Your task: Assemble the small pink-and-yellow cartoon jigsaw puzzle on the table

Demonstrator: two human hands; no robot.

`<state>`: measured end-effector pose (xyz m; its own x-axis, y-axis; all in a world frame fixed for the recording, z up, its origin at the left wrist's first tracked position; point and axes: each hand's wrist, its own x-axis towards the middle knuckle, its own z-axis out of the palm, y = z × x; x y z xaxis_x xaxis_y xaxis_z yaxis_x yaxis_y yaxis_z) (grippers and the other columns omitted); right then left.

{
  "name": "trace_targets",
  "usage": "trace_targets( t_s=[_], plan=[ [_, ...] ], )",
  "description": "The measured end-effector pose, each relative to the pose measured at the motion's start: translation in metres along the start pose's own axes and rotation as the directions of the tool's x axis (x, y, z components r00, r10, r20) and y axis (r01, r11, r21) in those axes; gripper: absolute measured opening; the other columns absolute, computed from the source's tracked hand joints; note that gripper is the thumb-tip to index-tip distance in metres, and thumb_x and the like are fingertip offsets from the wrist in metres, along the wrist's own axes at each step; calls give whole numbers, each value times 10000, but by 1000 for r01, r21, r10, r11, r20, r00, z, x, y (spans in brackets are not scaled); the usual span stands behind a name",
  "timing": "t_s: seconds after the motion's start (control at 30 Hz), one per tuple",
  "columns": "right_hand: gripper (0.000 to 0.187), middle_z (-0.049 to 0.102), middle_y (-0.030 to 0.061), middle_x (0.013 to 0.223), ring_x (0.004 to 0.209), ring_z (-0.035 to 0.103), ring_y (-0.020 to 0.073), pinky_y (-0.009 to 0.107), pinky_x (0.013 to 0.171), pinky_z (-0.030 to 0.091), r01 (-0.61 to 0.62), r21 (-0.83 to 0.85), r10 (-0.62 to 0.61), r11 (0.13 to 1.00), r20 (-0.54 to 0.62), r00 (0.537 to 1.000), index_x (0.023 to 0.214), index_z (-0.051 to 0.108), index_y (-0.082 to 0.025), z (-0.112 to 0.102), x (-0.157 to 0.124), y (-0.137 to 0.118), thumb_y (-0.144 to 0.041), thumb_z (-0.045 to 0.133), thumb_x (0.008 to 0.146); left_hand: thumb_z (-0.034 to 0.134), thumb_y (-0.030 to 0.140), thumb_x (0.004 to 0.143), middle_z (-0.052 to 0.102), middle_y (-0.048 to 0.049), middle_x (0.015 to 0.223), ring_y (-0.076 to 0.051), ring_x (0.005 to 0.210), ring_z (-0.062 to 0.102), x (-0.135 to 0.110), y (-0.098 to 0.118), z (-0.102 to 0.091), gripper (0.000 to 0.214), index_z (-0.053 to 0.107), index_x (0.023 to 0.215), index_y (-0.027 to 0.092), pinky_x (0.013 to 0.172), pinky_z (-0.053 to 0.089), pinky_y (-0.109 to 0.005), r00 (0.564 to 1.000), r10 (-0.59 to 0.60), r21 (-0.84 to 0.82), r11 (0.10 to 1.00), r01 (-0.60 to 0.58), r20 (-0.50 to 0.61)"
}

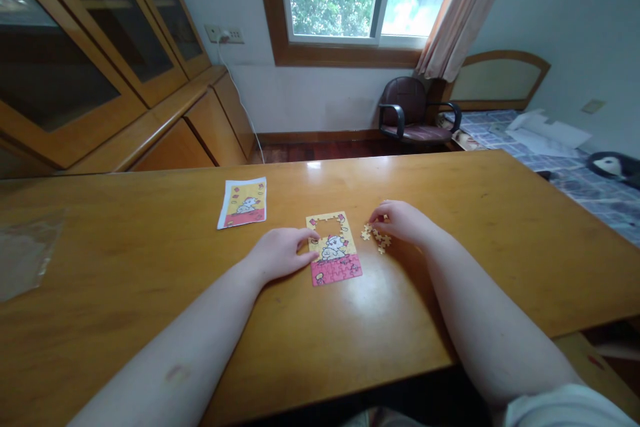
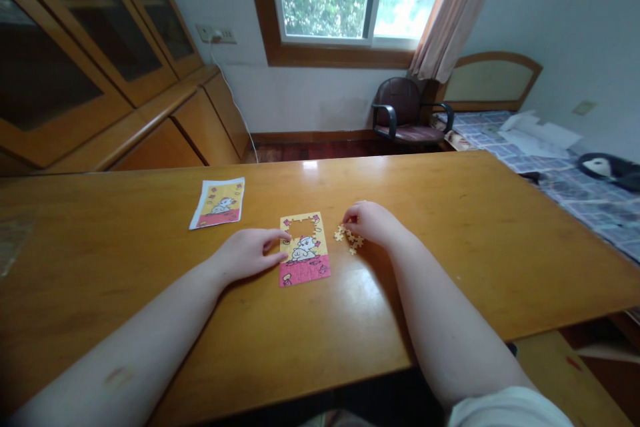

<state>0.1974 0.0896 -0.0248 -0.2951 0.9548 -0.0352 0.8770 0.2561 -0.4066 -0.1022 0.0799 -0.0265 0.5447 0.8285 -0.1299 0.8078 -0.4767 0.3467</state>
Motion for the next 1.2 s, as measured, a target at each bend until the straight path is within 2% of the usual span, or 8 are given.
trace_targets(
  t_s=[0.1, 0.23, 0.6, 0.8, 0.97, 1.03, 1.2],
  plan=[
    [145, 686, 34, 822, 729, 606, 151, 236, 674, 437, -49, -22, 49, 999, -2, 999, 854, 750, -210, -1, 0, 3, -212, 645, 754, 521, 521, 809, 676, -2, 788, -182, 714, 631, 0, -1, 1, 403, 651, 1129, 313, 617, 404, -258, 1000, -2, -6, 1000, 2, -2],
    [204, 687, 36, 867, 800, 625, 165, 249, 734, 461, 36, 12, -36, 999, 43, 998, 956, 755, -230, 2, 1, 0, -217, 639, 788, 524, 516, 807, 668, -3, 761, -183, 727, 636, 0, -1, 3, 401, 654, 1124, 307, 595, 392, -252, 1000, 5, -16, 1000, -5, -1],
    [120, 671, 55, 924, 838, 611, 169, 264, 769, 458, 35, -17, -34, 999, 32, 999, 855, 704, -183, 11, 4, -3, -136, 641, 764, 519, 510, 811, 671, 2, 763, -178, 687, 620, 0, 2, -1, 388, 656, 1112, 307, 571, 367, -253, 1000, 10, -11, 1000, -9, 14],
    [25, 667, 1, 767, 678, 577, 119, 225, 626, 426, -73, 137, 72, 988, 10, 997, 763, 659, -184, 12, 1, -10, -173, 670, 743, 517, 509, 813, 668, -1, 758, -173, 681, 616, 0, 0, 1, 387, 656, 1110, 303, 570, 362, -250, 1000, 22, -6, 1000, -22, 6],
    [144, 693, -3, 779, 571, 550, 96, 228, 561, 428, -117, 341, 99, 933, 71, 993, 913, 713, -207, 21, -2, -31, -244, 645, 791, 524, 510, 809, 661, 2, 743, -173, 684, 619, 0, 0, 2, 387, 656, 1106, 302, 571, 369, -250, 1000, 24, -12, 1000, -24, -1],
    [166, 697, -1, 769, 571, 546, 99, 232, 572, 433, -105, 353, 84, 930, 73, 994, 934, 727, -212, 25, -4, -40, -255, 638, 801, 522, 510, 811, 663, 3, 741, -172, 681, 617, 0, 0, 2, 386, 654, 1108, 302, 574, 370, -249, 1000, 30, -14, 999, -30, -2],
    [93, 689, -1, 761, 652, 555, 111, 227, 622, 429, 3, 298, -5, 955, 5, 1000, 817, 731, -207, 36, -3, -50, -208, 640, 794, 532, 511, 803, 656, 9, 728, -165, 667, 612, 0, 1, 1, 382, 659, 1099, 304, 569, 372, -249, 1000, 25, -19, 1000, -25, -4]
  ],
)
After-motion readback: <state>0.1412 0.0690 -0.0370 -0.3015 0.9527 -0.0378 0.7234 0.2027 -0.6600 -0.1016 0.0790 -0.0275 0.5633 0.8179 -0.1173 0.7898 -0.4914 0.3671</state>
